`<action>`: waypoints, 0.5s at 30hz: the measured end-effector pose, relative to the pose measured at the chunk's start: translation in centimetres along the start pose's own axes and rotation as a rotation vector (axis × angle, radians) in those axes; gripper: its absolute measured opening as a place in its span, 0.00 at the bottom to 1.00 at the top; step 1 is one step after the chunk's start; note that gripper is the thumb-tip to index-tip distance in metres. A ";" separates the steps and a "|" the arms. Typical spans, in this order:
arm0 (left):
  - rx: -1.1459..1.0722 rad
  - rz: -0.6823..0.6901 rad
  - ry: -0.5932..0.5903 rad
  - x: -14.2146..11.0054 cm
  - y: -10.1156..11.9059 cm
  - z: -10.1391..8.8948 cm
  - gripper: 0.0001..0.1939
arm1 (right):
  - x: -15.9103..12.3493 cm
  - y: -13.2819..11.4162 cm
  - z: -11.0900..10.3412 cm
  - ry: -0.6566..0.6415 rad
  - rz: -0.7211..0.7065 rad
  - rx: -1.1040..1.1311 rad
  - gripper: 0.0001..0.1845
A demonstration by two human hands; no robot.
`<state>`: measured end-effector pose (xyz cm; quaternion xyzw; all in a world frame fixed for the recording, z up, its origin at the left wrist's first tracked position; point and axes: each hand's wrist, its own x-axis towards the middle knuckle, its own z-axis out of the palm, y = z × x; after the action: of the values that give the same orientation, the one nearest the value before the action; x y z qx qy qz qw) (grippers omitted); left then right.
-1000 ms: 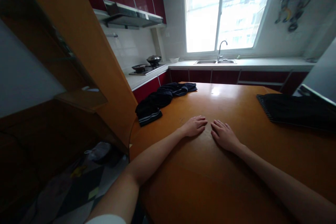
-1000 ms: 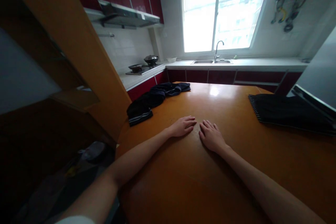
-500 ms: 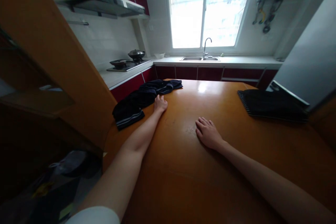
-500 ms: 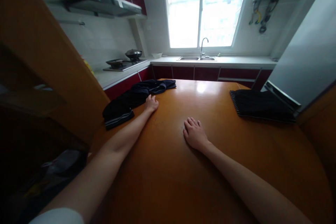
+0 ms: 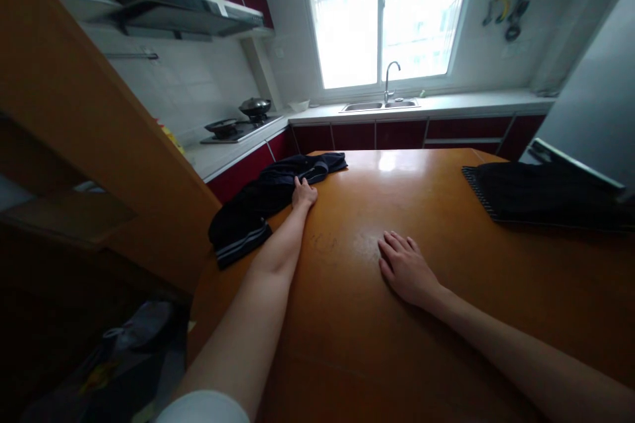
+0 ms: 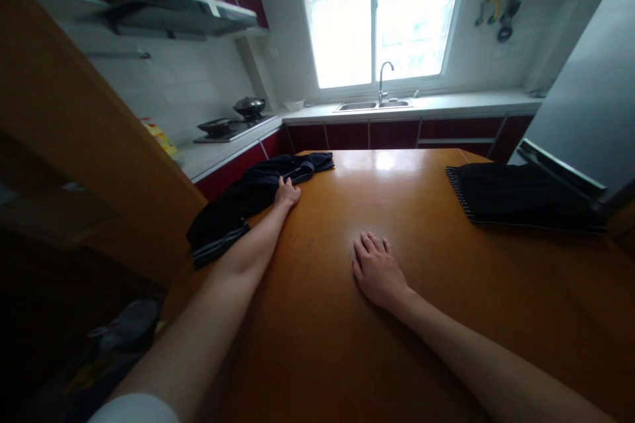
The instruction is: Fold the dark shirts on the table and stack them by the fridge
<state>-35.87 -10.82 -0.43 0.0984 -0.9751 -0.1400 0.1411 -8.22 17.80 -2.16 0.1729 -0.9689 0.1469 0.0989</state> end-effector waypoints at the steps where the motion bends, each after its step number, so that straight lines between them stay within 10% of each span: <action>1: 0.003 0.000 -0.002 0.1 0.1 -0.1 0.31 | 0.0 0.0 0.0 0.004 0.002 0.000 0.26; 15: 0.021 0.370 -0.059 -10.8 5.6 -0.5 0.17 | 0.9 -0.1 0.7 0.089 -0.036 0.078 0.21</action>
<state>-26.36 -3.16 -0.95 -0.0853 -0.9817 -0.1044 0.1348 -9.15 17.22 -2.52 0.1875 -0.9538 0.1904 0.1375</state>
